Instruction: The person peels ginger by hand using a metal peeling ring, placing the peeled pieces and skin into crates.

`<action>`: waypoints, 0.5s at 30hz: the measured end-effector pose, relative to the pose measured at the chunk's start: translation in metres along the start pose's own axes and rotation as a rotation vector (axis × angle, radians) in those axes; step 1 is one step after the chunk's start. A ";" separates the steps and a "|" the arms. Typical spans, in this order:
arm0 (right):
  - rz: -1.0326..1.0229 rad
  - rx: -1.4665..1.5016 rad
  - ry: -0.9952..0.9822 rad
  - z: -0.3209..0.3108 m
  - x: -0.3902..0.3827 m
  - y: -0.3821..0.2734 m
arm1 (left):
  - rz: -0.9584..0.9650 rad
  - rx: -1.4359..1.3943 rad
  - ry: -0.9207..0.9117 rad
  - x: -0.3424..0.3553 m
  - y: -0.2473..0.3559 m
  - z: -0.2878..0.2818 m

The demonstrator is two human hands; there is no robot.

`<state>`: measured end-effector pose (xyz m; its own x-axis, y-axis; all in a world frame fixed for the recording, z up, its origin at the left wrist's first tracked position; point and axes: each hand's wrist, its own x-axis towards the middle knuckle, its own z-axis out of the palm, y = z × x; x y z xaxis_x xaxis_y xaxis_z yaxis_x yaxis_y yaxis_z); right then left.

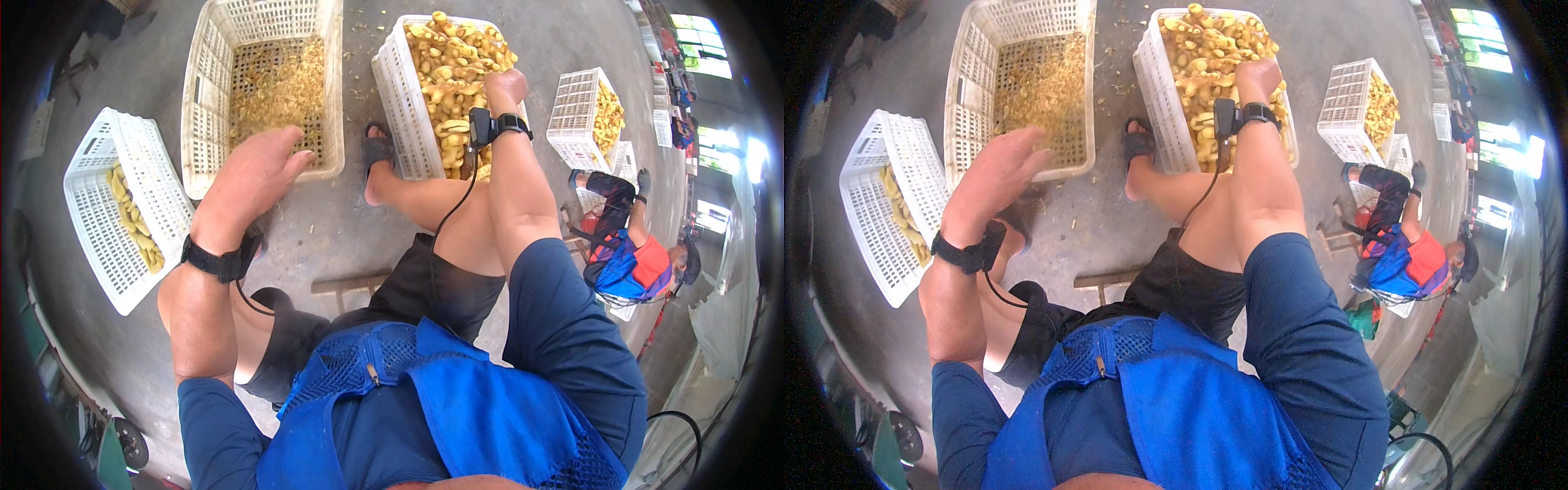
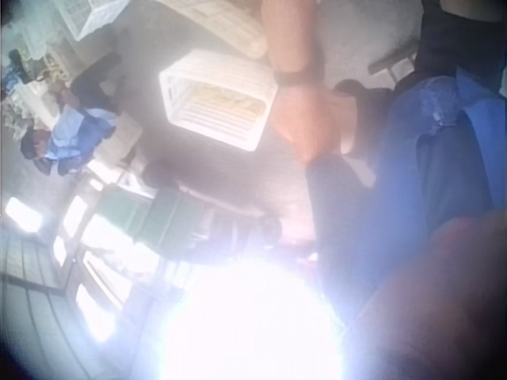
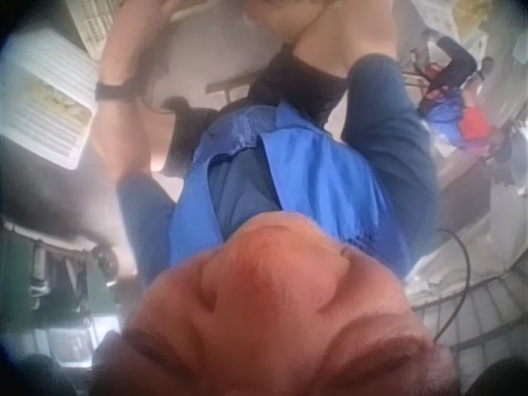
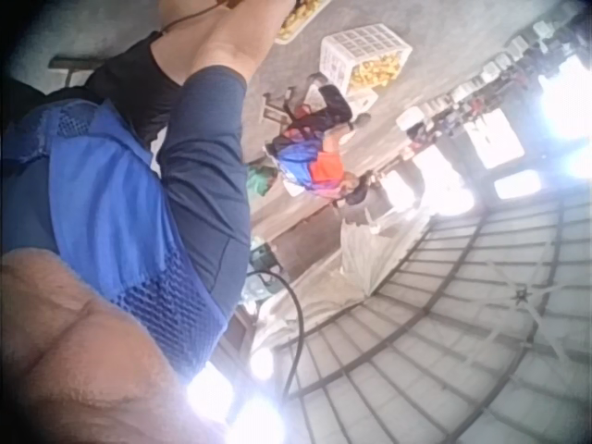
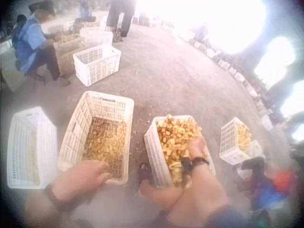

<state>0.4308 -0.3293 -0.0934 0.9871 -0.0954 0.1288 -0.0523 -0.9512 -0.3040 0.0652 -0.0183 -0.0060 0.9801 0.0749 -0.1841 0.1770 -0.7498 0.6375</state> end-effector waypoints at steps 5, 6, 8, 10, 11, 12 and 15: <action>-0.158 0.150 0.177 -0.040 0.010 -0.029 | -0.003 0.004 0.034 0.007 0.005 0.002; -0.153 0.387 0.080 -0.050 0.002 -0.048 | -0.018 -0.013 0.100 0.006 0.003 0.003; -0.175 0.889 -0.091 -0.062 -0.012 -0.075 | -0.066 -0.036 0.136 0.010 0.005 -0.005; -0.193 1.039 -0.225 -0.075 -0.041 -0.111 | -0.055 -0.099 0.253 0.010 0.003 -0.012; -0.198 1.166 -0.360 -0.087 -0.064 -0.133 | -0.033 -0.173 0.355 0.008 0.000 -0.015; -0.209 1.182 -0.379 -0.099 -0.084 -0.147 | -0.044 -0.246 0.380 0.007 0.000 -0.018; -0.313 1.403 -0.777 -0.119 -0.133 -0.171 | -0.137 -0.911 0.347 0.009 -0.004 -0.026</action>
<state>0.2908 -0.1885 0.0540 0.7894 0.6139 -0.0002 -0.1049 0.1345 -0.9853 0.0759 0.0022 0.0094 0.8924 0.4211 -0.1622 0.1498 0.0626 0.9867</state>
